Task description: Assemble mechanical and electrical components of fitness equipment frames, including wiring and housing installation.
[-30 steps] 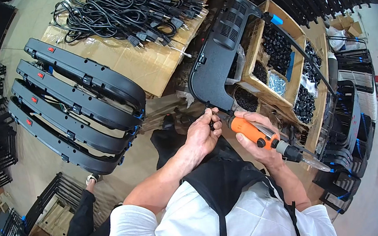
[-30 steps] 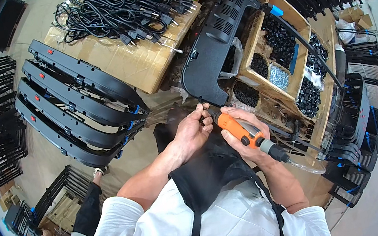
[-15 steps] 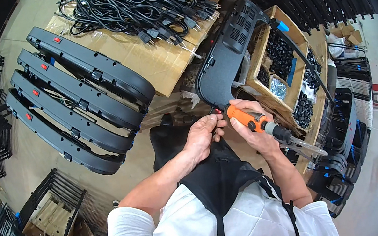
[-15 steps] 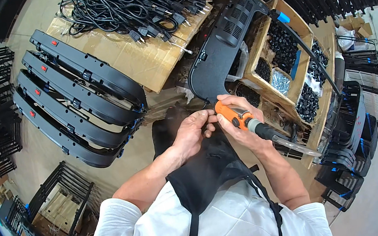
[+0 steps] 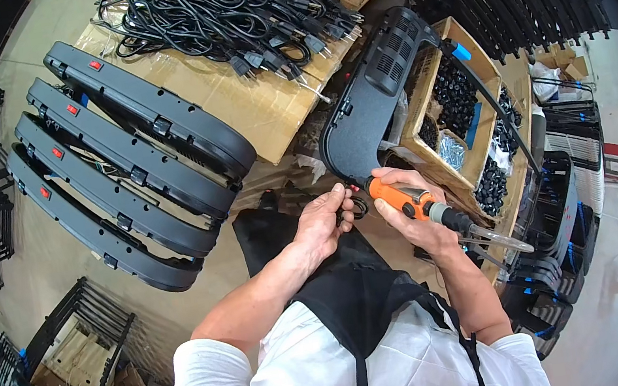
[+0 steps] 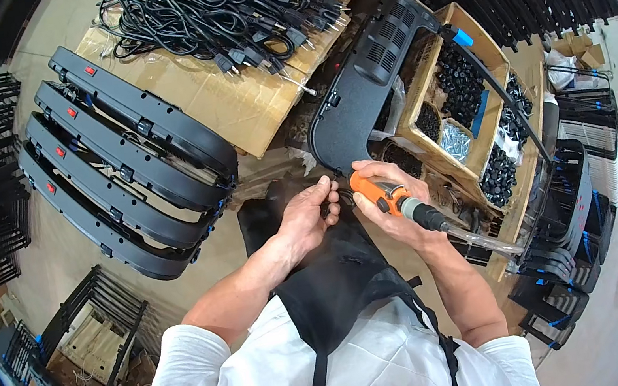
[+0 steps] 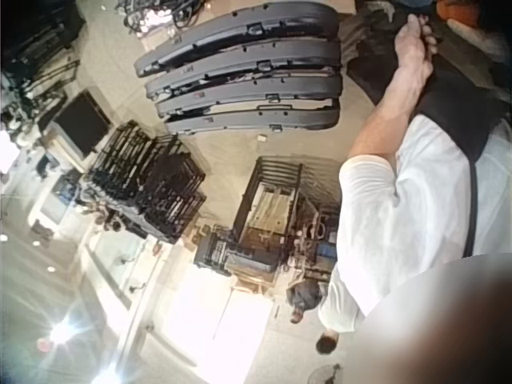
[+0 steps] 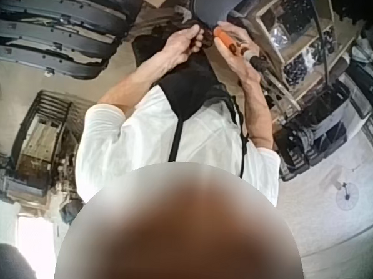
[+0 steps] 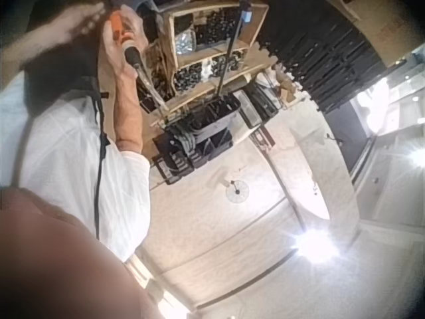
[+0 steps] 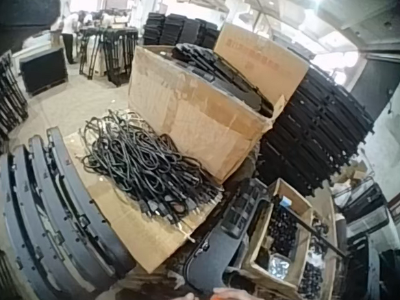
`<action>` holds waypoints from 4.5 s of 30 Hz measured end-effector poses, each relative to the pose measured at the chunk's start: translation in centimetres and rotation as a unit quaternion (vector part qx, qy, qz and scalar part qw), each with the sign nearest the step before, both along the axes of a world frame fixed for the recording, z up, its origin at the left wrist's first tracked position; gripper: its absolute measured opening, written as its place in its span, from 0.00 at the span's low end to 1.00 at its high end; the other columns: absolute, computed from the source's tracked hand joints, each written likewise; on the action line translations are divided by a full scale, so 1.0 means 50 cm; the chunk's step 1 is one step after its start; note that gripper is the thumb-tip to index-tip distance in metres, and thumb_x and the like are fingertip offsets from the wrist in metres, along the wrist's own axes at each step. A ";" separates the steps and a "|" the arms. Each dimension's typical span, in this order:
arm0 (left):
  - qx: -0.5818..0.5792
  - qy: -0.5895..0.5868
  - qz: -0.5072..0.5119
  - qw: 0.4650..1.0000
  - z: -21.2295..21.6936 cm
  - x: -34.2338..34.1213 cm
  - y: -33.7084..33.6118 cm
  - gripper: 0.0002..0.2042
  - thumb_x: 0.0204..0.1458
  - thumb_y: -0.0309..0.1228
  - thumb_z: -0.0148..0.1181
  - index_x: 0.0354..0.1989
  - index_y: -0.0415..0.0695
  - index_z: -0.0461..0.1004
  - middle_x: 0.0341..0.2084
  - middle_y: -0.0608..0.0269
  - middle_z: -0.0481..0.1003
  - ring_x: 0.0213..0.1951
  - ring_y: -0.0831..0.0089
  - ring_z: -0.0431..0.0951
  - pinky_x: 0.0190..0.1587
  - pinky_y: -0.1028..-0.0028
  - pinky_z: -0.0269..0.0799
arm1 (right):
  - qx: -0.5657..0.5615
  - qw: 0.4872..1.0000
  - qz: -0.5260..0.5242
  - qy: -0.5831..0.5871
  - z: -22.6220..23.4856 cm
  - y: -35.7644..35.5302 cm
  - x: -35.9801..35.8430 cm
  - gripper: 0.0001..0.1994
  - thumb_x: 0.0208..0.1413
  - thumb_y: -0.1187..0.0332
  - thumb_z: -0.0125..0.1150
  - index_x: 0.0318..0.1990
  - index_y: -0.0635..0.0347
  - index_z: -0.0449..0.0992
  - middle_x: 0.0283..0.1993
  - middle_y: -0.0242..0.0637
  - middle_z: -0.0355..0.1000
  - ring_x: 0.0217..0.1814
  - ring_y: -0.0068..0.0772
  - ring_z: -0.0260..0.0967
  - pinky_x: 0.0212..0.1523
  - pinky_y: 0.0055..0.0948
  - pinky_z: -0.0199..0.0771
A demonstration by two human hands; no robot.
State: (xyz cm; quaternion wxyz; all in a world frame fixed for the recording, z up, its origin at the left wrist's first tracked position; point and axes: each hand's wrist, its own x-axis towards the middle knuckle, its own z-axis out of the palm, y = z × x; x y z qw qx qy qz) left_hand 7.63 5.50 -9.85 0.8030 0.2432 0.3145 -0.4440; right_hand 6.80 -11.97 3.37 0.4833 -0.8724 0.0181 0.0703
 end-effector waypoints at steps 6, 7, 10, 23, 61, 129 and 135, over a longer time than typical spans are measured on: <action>0.015 0.008 -0.006 1.000 -0.004 0.003 -0.004 0.13 0.72 0.43 0.57 0.44 0.46 0.78 0.30 0.71 0.75 0.30 0.76 0.71 0.32 0.75 0.68 | -0.006 1.000 0.004 -0.014 -0.004 0.003 0.001 0.18 0.57 0.76 0.73 0.54 0.58 0.77 0.61 0.43 0.79 0.57 0.31 0.79 0.59 0.33 0.79; 0.026 0.014 -0.004 1.000 -0.003 0.004 -0.006 0.13 0.72 0.42 0.56 0.44 0.46 0.78 0.30 0.71 0.75 0.30 0.76 0.71 0.32 0.75 0.68 | -0.012 1.000 0.003 -0.013 -0.006 0.001 0.002 0.18 0.57 0.76 0.73 0.54 0.58 0.77 0.61 0.43 0.80 0.56 0.31 0.80 0.58 0.33 0.80; 0.038 0.014 -0.005 0.999 0.000 0.006 -0.009 0.13 0.73 0.41 0.54 0.46 0.45 0.78 0.31 0.71 0.75 0.30 0.75 0.71 0.32 0.74 0.69 | -0.012 1.000 0.010 -0.026 -0.011 0.004 0.005 0.18 0.56 0.76 0.73 0.54 0.57 0.77 0.60 0.42 0.80 0.56 0.32 0.81 0.58 0.33 0.80; -0.027 0.032 0.069 0.997 0.043 0.073 -0.038 0.12 0.73 0.42 0.55 0.45 0.46 0.78 0.31 0.71 0.75 0.30 0.76 0.73 0.34 0.74 0.71 | 0.083 0.994 -0.032 -0.058 0.058 -0.023 0.040 0.24 0.57 0.76 0.74 0.61 0.64 0.74 0.60 0.43 0.79 0.60 0.34 0.79 0.63 0.35 0.78; -0.015 -0.114 -0.015 0.993 0.042 0.094 0.011 0.15 0.73 0.38 0.56 0.55 0.40 0.80 0.33 0.71 0.79 0.30 0.84 0.74 0.32 0.82 0.70 | -0.003 0.999 0.031 0.009 -0.008 0.016 0.220 0.18 0.60 0.76 0.71 0.56 0.62 0.76 0.61 0.46 0.78 0.57 0.34 0.79 0.60 0.35 0.80; -0.047 -0.018 0.022 0.998 0.011 0.552 -0.672 0.12 0.73 0.39 0.56 0.48 0.43 0.76 0.32 0.68 0.77 0.30 0.78 0.73 0.29 0.78 0.69 | -0.014 0.998 -0.052 -0.021 -0.003 -0.675 0.627 0.19 0.56 0.67 0.74 0.55 0.55 0.78 0.50 0.34 0.80 0.51 0.27 0.79 0.55 0.30 0.79; -0.018 -0.002 0.037 0.999 0.012 0.562 -0.692 0.13 0.72 0.42 0.56 0.46 0.44 0.77 0.30 0.69 0.75 0.29 0.76 0.72 0.28 0.79 0.66 | -0.030 0.997 -0.046 -0.050 -0.009 -0.673 0.616 0.19 0.55 0.66 0.73 0.54 0.54 0.79 0.47 0.34 0.80 0.48 0.28 0.79 0.54 0.31 0.79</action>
